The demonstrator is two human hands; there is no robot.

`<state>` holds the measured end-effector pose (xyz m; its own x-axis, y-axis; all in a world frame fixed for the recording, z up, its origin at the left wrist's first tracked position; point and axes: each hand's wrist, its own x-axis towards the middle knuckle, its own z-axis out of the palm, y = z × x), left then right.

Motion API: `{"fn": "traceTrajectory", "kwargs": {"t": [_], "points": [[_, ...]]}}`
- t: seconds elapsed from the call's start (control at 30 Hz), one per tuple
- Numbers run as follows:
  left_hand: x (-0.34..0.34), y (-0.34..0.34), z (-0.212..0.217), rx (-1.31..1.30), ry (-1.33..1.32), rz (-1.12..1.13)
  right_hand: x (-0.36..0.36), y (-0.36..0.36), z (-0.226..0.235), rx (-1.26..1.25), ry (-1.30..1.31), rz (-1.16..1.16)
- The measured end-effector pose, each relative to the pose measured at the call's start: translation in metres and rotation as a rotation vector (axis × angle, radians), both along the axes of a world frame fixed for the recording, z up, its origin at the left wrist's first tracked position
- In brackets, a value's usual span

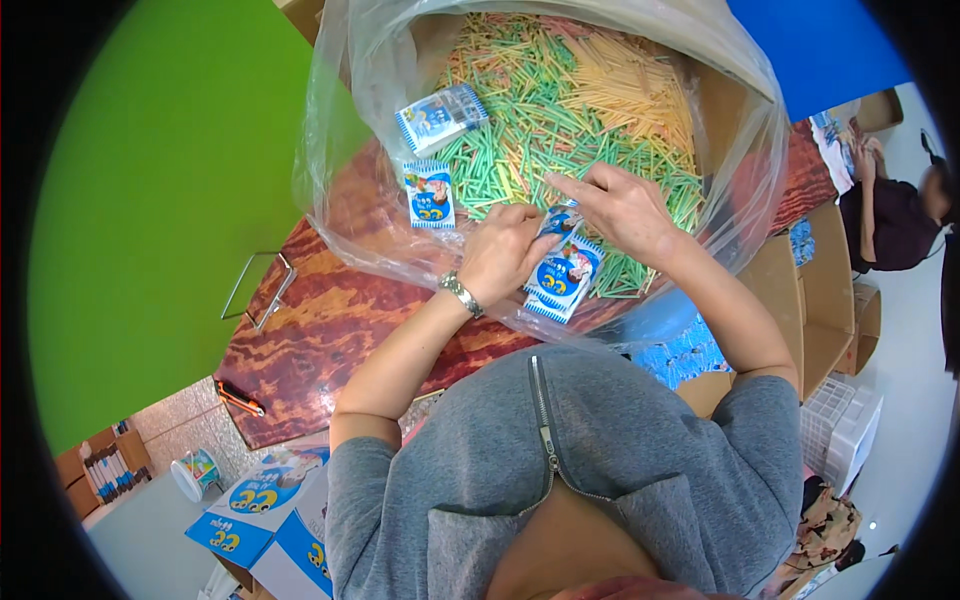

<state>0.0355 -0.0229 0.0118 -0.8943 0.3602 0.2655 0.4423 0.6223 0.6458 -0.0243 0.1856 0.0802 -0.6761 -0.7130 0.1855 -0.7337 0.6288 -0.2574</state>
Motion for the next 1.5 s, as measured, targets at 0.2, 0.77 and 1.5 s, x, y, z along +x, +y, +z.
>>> {"fn": "traceTrajectory", "kwargs": {"t": [0.2, 0.77, 1.5], "points": [[-0.006, 0.002, 0.008, 0.277, -0.1, 0.072, -0.007, -0.002, -0.002, -0.278, -0.152, 0.077], [-0.024, 0.002, -0.002, 0.862, -0.445, 0.214, -0.169, 0.008, 0.022, -0.005, -0.053, -0.294], [-0.028, -0.022, 0.001, 0.817, -0.378, 0.319, -0.145, -0.002, 0.052, -0.146, -0.902, -0.204]]}}
